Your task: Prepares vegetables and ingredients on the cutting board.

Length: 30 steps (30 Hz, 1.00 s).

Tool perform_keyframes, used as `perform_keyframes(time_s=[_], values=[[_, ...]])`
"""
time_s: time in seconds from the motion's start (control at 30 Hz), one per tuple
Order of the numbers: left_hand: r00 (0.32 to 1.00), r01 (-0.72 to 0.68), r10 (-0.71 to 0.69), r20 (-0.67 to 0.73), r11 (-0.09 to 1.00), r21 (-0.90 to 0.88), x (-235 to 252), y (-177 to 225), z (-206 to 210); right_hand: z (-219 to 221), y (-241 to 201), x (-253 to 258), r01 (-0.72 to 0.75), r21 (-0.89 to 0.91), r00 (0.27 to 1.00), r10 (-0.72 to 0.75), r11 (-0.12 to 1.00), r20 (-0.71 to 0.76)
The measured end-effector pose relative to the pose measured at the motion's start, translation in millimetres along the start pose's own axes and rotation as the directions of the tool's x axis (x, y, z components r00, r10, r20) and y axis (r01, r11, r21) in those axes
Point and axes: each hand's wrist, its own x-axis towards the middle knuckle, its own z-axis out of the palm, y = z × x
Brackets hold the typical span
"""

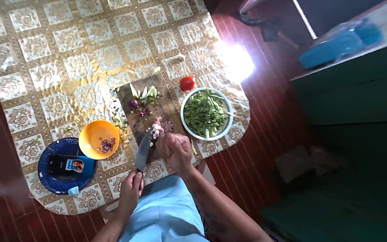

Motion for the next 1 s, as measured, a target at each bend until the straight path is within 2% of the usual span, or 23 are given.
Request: perform_keyframes(time_s=[0.07,0.2,0.3,0.37,0.43,0.5,0.57,0.63,0.67,0.7,0.77,0.83,0.9,0.97,1.0], values=[[1.000,0.008,-0.008,-0.005,0.988,0.153,5.2,-7.5,1.9,12.4,-10.6,12.2,0.083,0.015,0.994,-0.084,0.996,0.076],[0.977,0.196,-0.212,-0.004,0.898,0.393,14.9,-5.8,0.2,22.6,-29.8,34.0,0.195,0.039,0.969,-0.199,0.980,0.146],[0.962,0.249,-0.272,-0.006,0.873,0.420,19.3,-4.4,-1.1,31.9,-36.2,44.4,0.273,0.014,0.929,-0.268,0.962,0.255],[0.962,0.254,-0.271,-0.008,0.891,0.377,19.3,-3.7,-0.6,34.0,-18.6,46.6,0.255,0.021,0.912,-0.248,0.967,0.326],[0.981,0.192,-0.195,-0.010,0.956,0.221,12.3,-8.7,-1.9,26.1,18.6,34.4,0.158,-0.010,0.948,-0.149,0.987,0.281],[0.997,0.077,-0.077,-0.015,0.997,-0.020,2.9,-7.3,-4.3,12.1,42.2,5.1,0.036,-0.197,0.998,-0.023,0.980,0.065],[0.999,-0.034,0.028,-0.041,0.986,-0.166,-2.8,-0.2,-2.8,-0.3,42.9,-27.7,-0.180,-0.401,0.983,0.146,0.898,-0.113],[0.995,-0.094,0.089,-0.040,0.984,-0.151,-4.0,11.5,5.3,-2.9,30.5,-52.2,-0.422,-0.518,0.896,0.429,0.744,-0.114],[0.991,-0.135,0.135,-0.005,0.988,-0.076,1.1,19.4,8.7,-2.0,25.5,-56.2,-0.483,-0.564,0.847,0.521,0.669,-0.107],[0.983,-0.176,0.173,0.059,0.983,0.043,9.4,28.3,9.5,-0.9,21.8,-57.7,-0.511,-0.596,0.823,0.554,0.620,-0.130],[0.962,-0.257,0.210,0.171,0.910,0.325,32.8,44.5,6.4,-3.8,12.1,-56.4,-0.549,-0.628,0.817,0.512,0.552,-0.265],[0.929,-0.370,0.313,0.197,0.756,0.540,59.7,53.3,-0.5,-20.1,1.9,-51.4,-0.577,-0.653,0.806,0.472,0.490,-0.358],[0.880,-0.460,0.402,0.253,0.588,0.666,85.2,54.4,-4.0,-37.9,-5.8,-49.3,-0.557,-0.718,0.820,0.415,0.418,-0.394],[0.875,-0.477,0.324,0.359,0.460,0.749,103.3,56.3,-1.8,-46.7,-11.7,-47.6,-0.525,-0.760,0.842,0.365,0.384,-0.397],[0.857,-0.508,0.332,0.394,0.409,0.758,110.5,52.5,0.0,-47.6,-13.4,-44.7,-0.532,-0.759,0.838,0.364,0.375,-0.407]])
